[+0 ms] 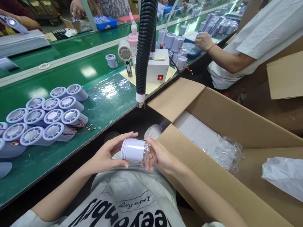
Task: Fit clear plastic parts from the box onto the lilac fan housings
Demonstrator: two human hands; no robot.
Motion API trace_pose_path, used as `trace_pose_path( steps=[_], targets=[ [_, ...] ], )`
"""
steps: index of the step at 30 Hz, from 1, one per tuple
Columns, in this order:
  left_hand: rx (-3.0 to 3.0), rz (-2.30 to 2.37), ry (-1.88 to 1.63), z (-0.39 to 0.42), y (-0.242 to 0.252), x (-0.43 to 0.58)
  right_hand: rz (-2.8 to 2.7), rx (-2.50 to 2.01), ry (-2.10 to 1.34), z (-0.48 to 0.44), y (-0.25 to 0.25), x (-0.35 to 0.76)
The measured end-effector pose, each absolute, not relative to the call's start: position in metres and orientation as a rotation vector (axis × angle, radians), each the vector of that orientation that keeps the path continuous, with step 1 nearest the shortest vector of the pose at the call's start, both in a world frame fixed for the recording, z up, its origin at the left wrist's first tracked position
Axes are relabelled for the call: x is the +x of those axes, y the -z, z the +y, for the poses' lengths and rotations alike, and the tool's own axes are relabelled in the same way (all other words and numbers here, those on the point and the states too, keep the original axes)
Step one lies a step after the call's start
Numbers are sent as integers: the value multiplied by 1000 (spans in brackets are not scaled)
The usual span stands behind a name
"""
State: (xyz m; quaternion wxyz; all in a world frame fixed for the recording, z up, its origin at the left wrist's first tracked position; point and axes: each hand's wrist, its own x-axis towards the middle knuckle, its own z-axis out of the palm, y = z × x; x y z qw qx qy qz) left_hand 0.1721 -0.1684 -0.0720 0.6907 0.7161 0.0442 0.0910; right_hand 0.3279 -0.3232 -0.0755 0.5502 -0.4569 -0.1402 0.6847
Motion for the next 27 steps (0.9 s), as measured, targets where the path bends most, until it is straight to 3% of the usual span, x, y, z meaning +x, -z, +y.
trace_pose_path(
  steps=[13,20,27],
  targets=[
    [1433,193,-144,-93,94,270,-105,-927,-1473,-230,145,389],
    [1459,206,-149,-84,101,274,-123,-900,-1463,-221,149,395],
    [1531,204,-90,-104,88,241,-220,-1011,-1568,-255,120,384]
  ],
)
